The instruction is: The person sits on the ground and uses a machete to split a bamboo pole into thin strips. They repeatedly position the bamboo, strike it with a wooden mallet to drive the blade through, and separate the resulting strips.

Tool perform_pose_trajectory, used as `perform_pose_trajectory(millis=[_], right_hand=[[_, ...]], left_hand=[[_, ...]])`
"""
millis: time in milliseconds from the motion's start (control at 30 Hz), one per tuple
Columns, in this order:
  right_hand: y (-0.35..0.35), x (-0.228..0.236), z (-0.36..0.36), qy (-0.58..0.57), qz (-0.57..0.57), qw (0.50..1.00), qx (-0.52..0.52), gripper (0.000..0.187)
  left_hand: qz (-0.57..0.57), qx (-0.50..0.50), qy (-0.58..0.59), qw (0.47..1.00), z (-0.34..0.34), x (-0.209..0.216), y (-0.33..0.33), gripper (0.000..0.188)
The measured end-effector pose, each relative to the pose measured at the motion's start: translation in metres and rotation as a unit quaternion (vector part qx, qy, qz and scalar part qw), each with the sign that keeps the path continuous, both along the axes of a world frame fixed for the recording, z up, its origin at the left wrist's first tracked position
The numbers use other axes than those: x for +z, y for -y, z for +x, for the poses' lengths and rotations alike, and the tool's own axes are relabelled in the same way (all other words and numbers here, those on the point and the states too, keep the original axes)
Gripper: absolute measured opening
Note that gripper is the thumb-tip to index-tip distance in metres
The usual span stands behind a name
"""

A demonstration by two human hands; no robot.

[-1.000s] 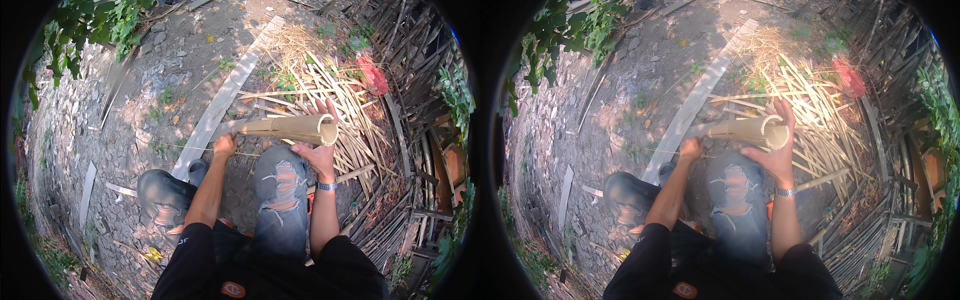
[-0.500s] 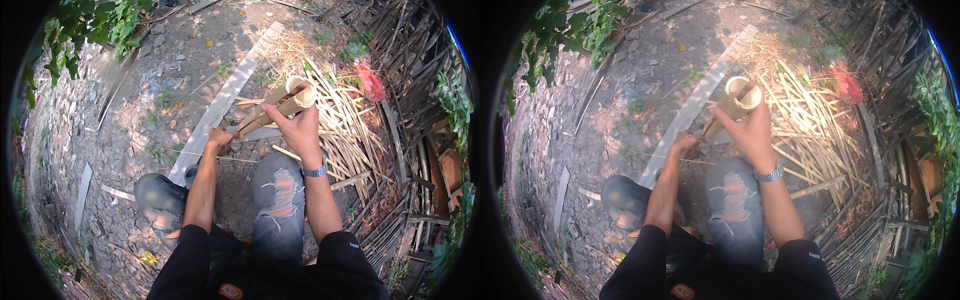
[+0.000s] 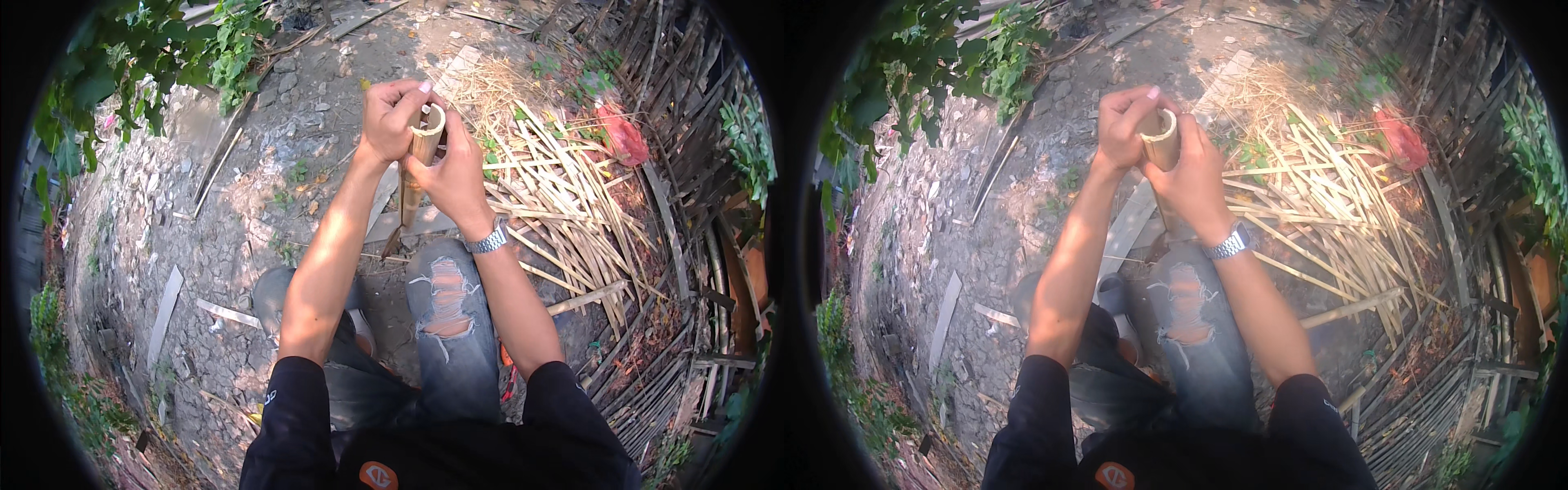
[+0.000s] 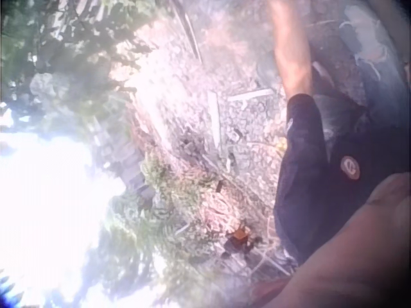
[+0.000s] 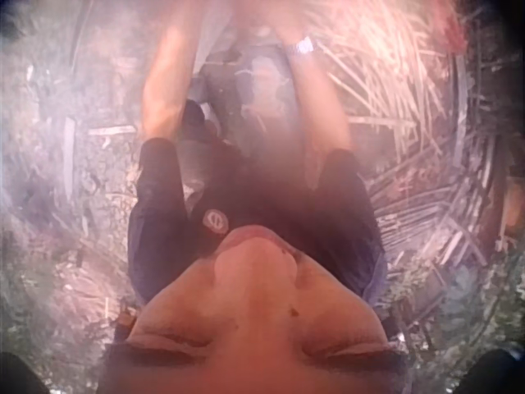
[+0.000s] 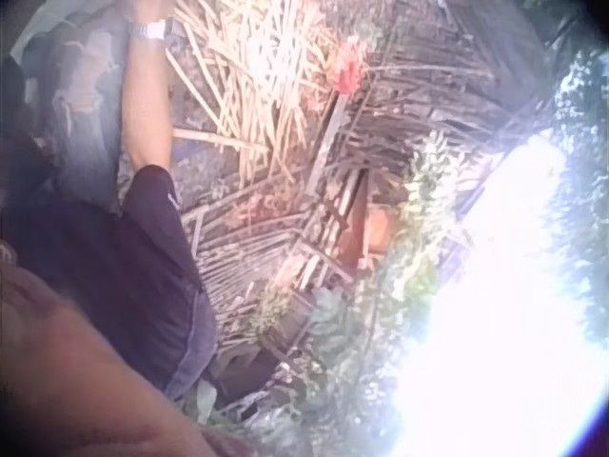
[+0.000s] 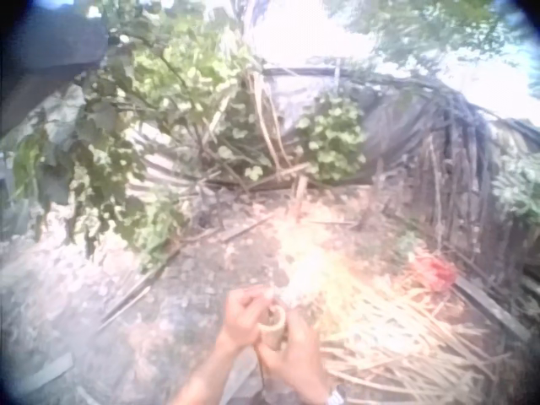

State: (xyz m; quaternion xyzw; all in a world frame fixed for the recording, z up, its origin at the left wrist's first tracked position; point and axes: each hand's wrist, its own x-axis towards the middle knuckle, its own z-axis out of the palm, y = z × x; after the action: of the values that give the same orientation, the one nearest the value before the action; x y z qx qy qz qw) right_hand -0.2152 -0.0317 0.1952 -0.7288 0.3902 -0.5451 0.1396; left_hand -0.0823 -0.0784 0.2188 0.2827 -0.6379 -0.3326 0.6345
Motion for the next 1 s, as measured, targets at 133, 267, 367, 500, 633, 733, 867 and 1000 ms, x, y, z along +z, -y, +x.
perform_pose_trajectory(millis=[133, 267, 367, 500, 633, 733, 867, 1000], right_hand=[[-0.014, 0.001, 0.001, 0.011, 0.035, 0.999, 0.031, 0.054], [-0.022, 0.007, -0.004, 0.027, 0.091, 0.995, 0.026, 0.054], [-0.018, 0.002, -0.011, 0.014, 0.057, 0.998, 0.002, 0.056], [-0.016, -0.008, -0.012, 0.015, 0.039, 0.999, 0.027, 0.060], [-0.015, -0.008, -0.009, 0.010, 0.048, 0.999, 0.020, 0.061], [-0.016, -0.005, -0.006, 0.004, 0.056, 0.998, 0.011, 0.062], [-0.021, 0.001, -0.001, 0.006, 0.075, 0.997, -0.001, 0.055], [-0.018, 0.000, 0.001, 0.025, 0.055, 0.998, -0.008, 0.059]], left_hand=[[0.036, -0.003, -0.114, 0.993, 0.006, -0.003, -0.019, 0.027], [0.023, -0.006, -0.081, 0.996, 0.002, -0.002, -0.031, 0.019], [-0.037, 0.026, -0.038, 0.998, -0.012, -0.005, -0.040, 0.023], [0.065, 0.061, -0.101, 0.991, -0.012, -0.003, -0.037, 0.039], [0.043, 0.116, -0.116, 0.986, -0.010, -0.007, -0.031, 0.056], [0.044, 0.108, -0.140, 0.983, 0.002, -0.002, -0.017, 0.063], [0.048, 0.097, -0.149, 0.983, 0.012, -0.005, -0.005, 0.066], [0.061, 0.085, -0.159, 0.982, 0.015, -0.004, 0.009, 0.065]])
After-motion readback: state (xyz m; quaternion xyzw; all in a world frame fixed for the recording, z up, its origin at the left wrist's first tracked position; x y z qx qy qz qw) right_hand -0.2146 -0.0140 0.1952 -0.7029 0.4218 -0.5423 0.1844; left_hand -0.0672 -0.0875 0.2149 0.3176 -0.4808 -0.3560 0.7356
